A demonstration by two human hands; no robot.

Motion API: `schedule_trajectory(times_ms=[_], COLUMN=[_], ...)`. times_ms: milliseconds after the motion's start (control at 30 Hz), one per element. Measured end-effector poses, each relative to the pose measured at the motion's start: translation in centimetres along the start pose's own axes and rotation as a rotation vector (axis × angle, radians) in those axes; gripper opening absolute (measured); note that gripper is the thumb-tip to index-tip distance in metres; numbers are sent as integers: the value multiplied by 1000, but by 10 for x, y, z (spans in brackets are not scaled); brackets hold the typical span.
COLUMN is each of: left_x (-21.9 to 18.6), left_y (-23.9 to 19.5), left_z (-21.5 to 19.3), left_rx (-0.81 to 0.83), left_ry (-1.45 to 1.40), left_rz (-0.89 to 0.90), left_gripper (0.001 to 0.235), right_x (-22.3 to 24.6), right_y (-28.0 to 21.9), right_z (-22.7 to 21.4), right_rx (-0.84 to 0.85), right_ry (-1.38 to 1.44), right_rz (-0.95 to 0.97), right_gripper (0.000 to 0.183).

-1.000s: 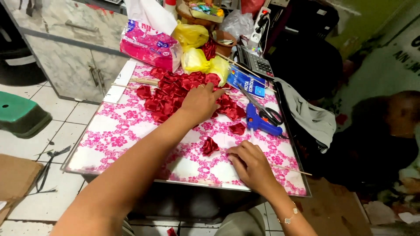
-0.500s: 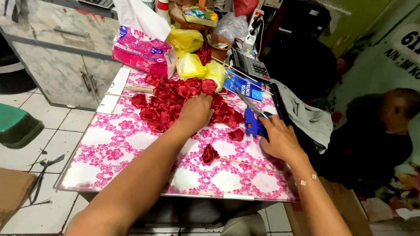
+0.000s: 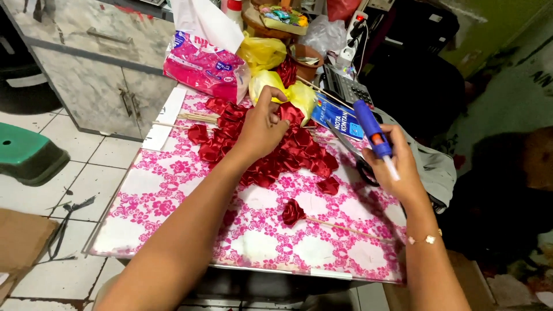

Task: The person assembles artificial red silk roses by applying hot glue to folded petals and attaching them to wooden sticks. They repeatedly pick petals, apply glue, and shape the blooms while working at a cluttered table.

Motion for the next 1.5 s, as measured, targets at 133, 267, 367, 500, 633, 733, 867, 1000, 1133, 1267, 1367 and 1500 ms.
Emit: schedule_trajectory(times_ms=[133, 267, 367, 500, 633, 733, 867, 1000, 1133, 1267, 1367, 1500], left_x=[-4, -19, -19, -20, -29, -29, -31, -33, -42, -44, -41, -36], left_y=[1, -1, 0, -4, -10, -12, -13, -18, -20, -19, -17, -17], left_z=[-5, -3, 3, 11, 16, 20, 22, 24, 22, 22, 23, 22], left_rx=[-5, 26, 77, 139, 179, 197, 232, 265, 275, 276, 274, 259], left_ry=[35, 34, 36, 31, 3, -18, -14, -18, -17, -24, -29, -34], left_rz=[18, 89, 130, 139, 115, 125, 131, 114, 104, 114, 119, 130], left_gripper=[27, 33, 43, 49, 53, 53, 54, 54, 54, 53, 53, 52], right_x=[-8, 13, 27, 27, 24, -1, 26, 1, 6, 26, 37, 11], right_y=[-10, -29, -28, -29, -32, -40, -34, -42, -40, -38, -34, -41], right_z=[24, 42, 46, 51, 47, 51, 50, 55, 57, 53, 50, 56], right_rx=[-42, 119, 128, 110, 157, 145, 139, 141, 162, 161, 151, 152], right_ry=[26, 19, 120, 226, 141, 141, 188, 176, 145, 147, 141, 126], right_rz=[186, 286, 157, 26, 136, 166, 119, 157, 173, 155, 132, 157], right_gripper=[38, 27, 19, 13, 31, 33, 33, 37, 39, 35, 35, 36])
Point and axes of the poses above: each hand's wrist, its own y-axis towards the middle knuckle, its own z-axis out of the palm, x = y × z, the point moved 8 cm from there along y, towards the middle knuckle, and after that the axes turned 4 degrees about -z, right-handed, at the moved point
